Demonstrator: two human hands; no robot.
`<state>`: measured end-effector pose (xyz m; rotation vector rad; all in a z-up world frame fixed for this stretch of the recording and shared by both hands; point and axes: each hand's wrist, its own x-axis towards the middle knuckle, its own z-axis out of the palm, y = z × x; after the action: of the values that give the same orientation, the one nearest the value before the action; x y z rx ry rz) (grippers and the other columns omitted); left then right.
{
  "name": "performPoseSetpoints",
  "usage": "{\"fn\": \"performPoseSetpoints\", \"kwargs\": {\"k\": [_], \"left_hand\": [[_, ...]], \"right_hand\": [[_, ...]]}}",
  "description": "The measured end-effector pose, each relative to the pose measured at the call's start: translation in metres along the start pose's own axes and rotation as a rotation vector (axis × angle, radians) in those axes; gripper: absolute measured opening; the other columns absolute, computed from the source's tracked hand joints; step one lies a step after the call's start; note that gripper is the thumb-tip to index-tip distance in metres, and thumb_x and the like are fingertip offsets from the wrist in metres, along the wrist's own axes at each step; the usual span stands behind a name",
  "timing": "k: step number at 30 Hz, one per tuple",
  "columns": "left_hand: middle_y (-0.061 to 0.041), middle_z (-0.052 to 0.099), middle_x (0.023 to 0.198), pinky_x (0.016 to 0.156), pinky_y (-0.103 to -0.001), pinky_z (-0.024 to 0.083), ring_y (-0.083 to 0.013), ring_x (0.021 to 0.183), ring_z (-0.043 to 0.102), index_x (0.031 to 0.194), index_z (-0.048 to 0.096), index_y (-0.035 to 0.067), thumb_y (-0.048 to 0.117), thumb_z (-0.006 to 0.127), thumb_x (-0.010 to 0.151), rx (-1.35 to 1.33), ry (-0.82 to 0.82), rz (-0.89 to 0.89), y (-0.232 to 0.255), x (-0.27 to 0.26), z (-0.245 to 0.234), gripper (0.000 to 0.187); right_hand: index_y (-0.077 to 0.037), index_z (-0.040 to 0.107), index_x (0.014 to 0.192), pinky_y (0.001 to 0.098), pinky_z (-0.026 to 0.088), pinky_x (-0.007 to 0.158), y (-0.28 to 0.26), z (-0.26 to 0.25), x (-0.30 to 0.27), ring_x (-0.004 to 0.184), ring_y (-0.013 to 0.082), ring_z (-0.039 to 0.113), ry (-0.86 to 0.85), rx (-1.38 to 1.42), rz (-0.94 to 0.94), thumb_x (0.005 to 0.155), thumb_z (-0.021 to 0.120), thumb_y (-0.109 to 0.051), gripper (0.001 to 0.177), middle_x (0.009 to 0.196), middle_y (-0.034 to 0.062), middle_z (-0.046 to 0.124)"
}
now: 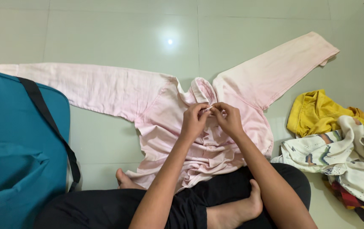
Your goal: The person buttons the collar of a shirt, spreads it flat on the floor, and folds the sleeves and body into a compact rectangle.
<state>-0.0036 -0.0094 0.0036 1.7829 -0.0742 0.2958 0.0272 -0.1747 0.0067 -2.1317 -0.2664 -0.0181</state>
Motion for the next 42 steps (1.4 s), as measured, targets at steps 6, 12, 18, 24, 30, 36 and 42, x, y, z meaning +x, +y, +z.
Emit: {"fn": "performPoseSetpoints", "kwargs": {"k": [6,12,18,24,30,36,42], "left_hand": [[-0.014,0.074,0.091,0.070,-0.033,0.057,-0.0243,0.076,0.073,0.102,0.072,-0.001,0.003,0.070,0.090,-0.027,-0.028,-0.109,-0.005,0.003,-0.002,0.013],[-0.014,0.076,0.091,0.071,-0.033,0.058,-0.0233,0.077,0.075,0.103,0.075,0.000,0.002,0.069,0.091,-0.009,-0.009,-0.115,0.003,-0.001,0.000,0.013],[-0.014,0.078,0.096,0.074,-0.032,0.059,-0.0214,0.082,0.077,0.108,0.076,0.001,0.000,0.067,0.091,-0.002,0.086,-0.161,0.008,-0.003,0.007,0.019],[-0.013,0.079,0.096,0.072,-0.029,0.059,-0.0175,0.080,0.076,0.109,0.076,0.001,0.001,0.068,0.092,-0.036,0.087,-0.178,0.010,-0.001,0.003,0.019],[-0.011,0.080,0.094,0.070,-0.027,0.058,-0.0140,0.077,0.075,0.109,0.077,0.002,0.003,0.068,0.093,-0.074,0.076,-0.213,0.010,-0.001,0.002,0.018],[-0.011,0.079,0.091,0.067,-0.027,0.056,-0.0127,0.073,0.072,0.109,0.077,0.002,0.003,0.068,0.093,-0.067,0.087,-0.232,0.009,0.000,0.003,0.018],[-0.010,0.079,0.094,0.069,-0.026,0.057,-0.0115,0.077,0.073,0.113,0.071,0.000,0.002,0.066,0.094,-0.149,0.080,-0.213,0.007,-0.001,0.003,0.020]], "right_hand": [[-0.001,0.076,0.101,0.0272,0.052,0.062,-0.003,-0.001,-0.002,0.067,0.0104,0.066,-0.044,0.058,0.070,0.094,0.073,-0.015,0.016,0.078,0.0084,0.075],[-0.001,0.076,0.102,0.0280,0.055,0.062,-0.004,-0.001,0.000,0.070,0.0113,0.068,-0.046,0.070,0.074,0.094,0.071,-0.013,0.015,0.081,0.0085,0.076],[0.000,0.076,0.101,0.0288,0.055,0.068,-0.004,-0.001,-0.001,0.072,0.0148,0.072,-0.011,-0.003,-0.041,0.093,0.073,-0.011,0.014,0.083,0.0114,0.077],[0.000,0.076,0.102,0.0291,0.055,0.067,-0.006,0.000,0.000,0.072,0.0133,0.072,-0.013,0.028,0.021,0.094,0.073,-0.013,0.016,0.083,0.0104,0.077],[0.000,0.075,0.104,0.0264,0.057,0.054,-0.013,-0.001,-0.001,0.069,0.0085,0.069,-0.056,0.158,0.158,0.095,0.071,-0.015,0.018,0.082,0.0064,0.076],[0.000,0.075,0.105,0.0262,0.057,0.052,-0.019,-0.004,0.001,0.068,0.0077,0.068,-0.095,0.195,0.187,0.097,0.070,-0.017,0.019,0.082,0.0053,0.075],[0.000,0.076,0.102,0.0257,0.056,0.054,-0.017,-0.004,0.000,0.070,0.0080,0.067,-0.072,0.100,0.061,0.094,0.075,-0.018,0.020,0.081,0.0052,0.075]]}}
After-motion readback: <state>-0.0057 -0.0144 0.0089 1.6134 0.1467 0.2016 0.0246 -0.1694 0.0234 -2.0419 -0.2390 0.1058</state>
